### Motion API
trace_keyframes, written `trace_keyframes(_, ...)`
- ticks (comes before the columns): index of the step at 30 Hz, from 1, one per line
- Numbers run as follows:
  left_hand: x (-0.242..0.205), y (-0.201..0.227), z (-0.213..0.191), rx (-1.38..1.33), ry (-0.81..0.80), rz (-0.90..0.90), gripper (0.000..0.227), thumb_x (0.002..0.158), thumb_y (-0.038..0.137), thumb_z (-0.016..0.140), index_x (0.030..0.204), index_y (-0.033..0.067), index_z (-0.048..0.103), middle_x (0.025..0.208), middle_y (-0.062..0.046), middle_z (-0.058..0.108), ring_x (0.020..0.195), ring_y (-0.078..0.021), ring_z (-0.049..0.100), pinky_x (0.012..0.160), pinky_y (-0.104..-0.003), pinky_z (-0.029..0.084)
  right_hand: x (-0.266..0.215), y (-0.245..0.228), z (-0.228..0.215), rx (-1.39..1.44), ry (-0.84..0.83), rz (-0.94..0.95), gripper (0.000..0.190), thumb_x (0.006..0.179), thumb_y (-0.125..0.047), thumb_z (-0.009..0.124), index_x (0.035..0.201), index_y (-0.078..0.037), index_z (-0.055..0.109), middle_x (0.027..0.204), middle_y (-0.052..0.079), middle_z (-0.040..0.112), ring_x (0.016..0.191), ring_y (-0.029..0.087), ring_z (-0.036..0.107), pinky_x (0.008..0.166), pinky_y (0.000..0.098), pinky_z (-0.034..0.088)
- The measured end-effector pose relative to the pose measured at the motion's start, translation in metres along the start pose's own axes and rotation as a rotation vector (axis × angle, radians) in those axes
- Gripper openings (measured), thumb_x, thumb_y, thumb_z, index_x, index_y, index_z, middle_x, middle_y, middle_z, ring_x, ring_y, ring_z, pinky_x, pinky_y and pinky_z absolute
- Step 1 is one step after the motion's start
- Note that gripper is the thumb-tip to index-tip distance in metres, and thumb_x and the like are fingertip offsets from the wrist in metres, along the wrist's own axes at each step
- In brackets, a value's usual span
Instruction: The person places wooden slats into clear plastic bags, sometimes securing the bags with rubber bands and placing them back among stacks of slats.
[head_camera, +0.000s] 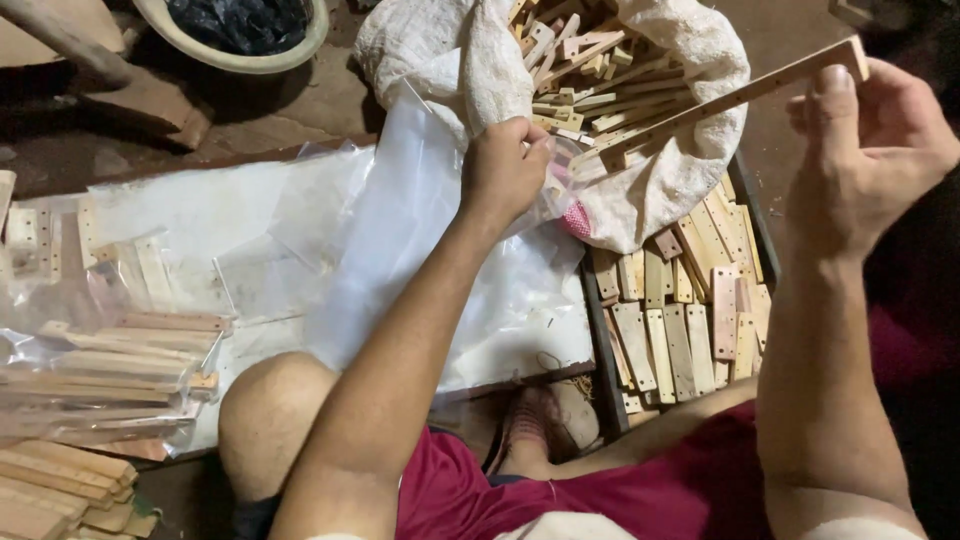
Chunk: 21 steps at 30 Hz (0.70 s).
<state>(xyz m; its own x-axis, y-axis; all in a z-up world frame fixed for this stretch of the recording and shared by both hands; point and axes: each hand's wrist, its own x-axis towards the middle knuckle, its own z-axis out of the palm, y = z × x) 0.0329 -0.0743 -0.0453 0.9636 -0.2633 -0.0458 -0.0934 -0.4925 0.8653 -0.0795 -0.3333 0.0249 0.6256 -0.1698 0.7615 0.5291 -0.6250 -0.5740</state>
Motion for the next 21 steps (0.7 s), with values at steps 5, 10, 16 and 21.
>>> trace_keyframes(5, 0.001, -0.017, 0.007, -0.016, 0.053, 0.018, 0.01, 0.088, 0.023, 0.068, 0.089, 0.0189, 0.076, 0.067, -0.003, 0.07, 0.07, -0.0231, 0.072, 0.066, -0.038, 0.058, -0.022, -0.042, 0.063, 0.064, 0.034, 0.072, 0.012, 0.111, 0.007, 0.072, 0.12, 0.014, 0.068, 0.102, 0.029, 0.07, 0.088, 0.034, 0.071, 0.076, 0.0415, 0.061)
trace_keyframes(10, 0.002, -0.023, 0.002, -0.034, 0.095, 0.024, 0.015, 0.085, 0.027, 0.069, 0.093, 0.0233, 0.08, 0.061, -0.005, 0.07, 0.076, -0.0307, 0.076, 0.067, -0.04, 0.059, -0.028, -0.045, 0.078, 0.041, 0.151, 0.146, 0.018, 0.1, -0.001, 0.083, 0.116, 0.003, 0.075, 0.104, 0.023, 0.073, 0.1, 0.028, 0.072, 0.078, 0.042, 0.061)
trace_keyframes(16, -0.002, -0.027, 0.001, -0.051, 0.115, 0.049, 0.014, 0.085, 0.028, 0.069, 0.092, 0.0213, 0.08, 0.061, -0.008, 0.07, 0.076, -0.0338, 0.075, 0.068, -0.042, 0.059, -0.016, -0.053, 0.083, 0.031, 0.255, -0.034, 0.013, 0.1, 0.008, 0.084, 0.11, 0.01, 0.076, 0.092, 0.026, 0.07, 0.084, 0.025, 0.067, 0.064, 0.0397, 0.057)
trace_keyframes(21, -0.003, -0.033, 0.008, -0.08, 0.143, 0.051, 0.013, 0.085, 0.029, 0.07, 0.09, 0.0233, 0.08, 0.055, -0.003, 0.066, 0.069, -0.0278, 0.075, 0.063, -0.038, 0.058, -0.056, -0.032, 0.112, -0.077, 0.205, 0.071, 0.021, 0.094, -0.007, 0.088, 0.114, -0.005, 0.081, 0.093, 0.014, 0.072, 0.091, 0.023, 0.065, 0.076, 0.0347, 0.058)
